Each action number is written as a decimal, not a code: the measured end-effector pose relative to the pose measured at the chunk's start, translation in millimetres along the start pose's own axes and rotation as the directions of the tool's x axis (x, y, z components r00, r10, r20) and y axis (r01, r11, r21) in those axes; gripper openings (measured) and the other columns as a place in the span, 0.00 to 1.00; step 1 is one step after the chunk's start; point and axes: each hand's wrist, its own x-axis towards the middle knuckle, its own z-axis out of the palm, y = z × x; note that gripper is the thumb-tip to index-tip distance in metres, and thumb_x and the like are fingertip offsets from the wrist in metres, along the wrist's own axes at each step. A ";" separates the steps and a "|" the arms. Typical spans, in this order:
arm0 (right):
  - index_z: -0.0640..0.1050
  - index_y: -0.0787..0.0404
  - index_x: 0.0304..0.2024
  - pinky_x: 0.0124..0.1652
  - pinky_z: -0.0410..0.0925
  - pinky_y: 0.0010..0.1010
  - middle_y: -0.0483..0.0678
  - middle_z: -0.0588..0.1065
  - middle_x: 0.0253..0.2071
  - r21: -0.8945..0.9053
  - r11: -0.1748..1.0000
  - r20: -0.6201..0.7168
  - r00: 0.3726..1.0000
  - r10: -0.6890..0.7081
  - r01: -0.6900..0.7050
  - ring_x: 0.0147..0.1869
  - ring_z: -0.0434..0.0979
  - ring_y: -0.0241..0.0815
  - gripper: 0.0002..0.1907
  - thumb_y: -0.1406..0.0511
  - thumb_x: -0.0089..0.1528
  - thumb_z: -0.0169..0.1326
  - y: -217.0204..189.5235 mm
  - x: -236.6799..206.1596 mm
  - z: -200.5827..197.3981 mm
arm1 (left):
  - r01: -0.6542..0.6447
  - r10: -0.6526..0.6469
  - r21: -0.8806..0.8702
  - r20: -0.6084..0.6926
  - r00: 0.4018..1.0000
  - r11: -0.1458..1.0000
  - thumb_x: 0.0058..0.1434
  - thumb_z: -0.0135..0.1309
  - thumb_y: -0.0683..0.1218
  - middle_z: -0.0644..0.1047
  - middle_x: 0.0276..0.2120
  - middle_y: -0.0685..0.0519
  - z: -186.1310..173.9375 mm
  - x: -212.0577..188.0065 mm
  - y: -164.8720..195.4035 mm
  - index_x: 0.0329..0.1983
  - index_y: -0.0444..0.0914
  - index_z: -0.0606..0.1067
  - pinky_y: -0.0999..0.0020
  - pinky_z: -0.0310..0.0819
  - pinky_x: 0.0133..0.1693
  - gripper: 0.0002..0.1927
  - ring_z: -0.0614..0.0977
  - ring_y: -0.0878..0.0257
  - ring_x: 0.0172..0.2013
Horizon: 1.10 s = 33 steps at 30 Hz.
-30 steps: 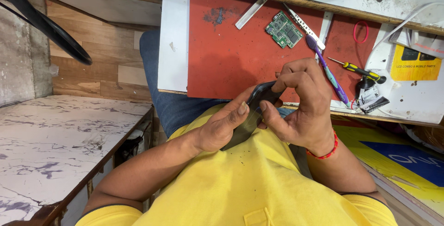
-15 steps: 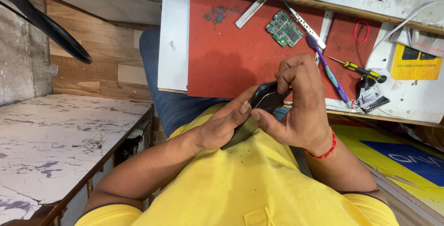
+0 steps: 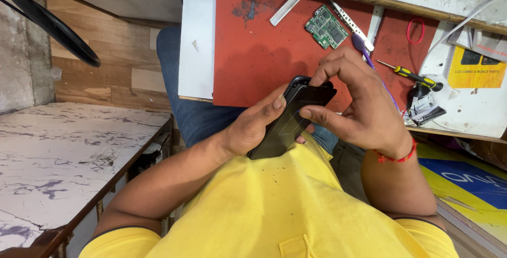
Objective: The person uses a screwdriver to remove screws from the back of a disassembled smartphone, then places the back cover onto the device and presses the edges to secure it. The person turns the phone over and interacts with the screen, which displays a lock screen and a keypad.
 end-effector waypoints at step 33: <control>0.72 0.71 0.50 0.52 0.74 0.30 0.53 0.78 0.45 0.923 0.346 0.002 0.898 0.440 -0.171 0.46 0.80 0.40 0.06 0.71 0.78 0.49 85.8 1.6 10.6 | -0.300 0.219 -0.161 -0.387 0.896 0.940 0.78 0.37 0.54 0.75 0.59 0.43 21.3 -38.6 26.7 0.66 0.29 0.66 0.56 0.76 0.63 0.25 0.78 0.56 0.60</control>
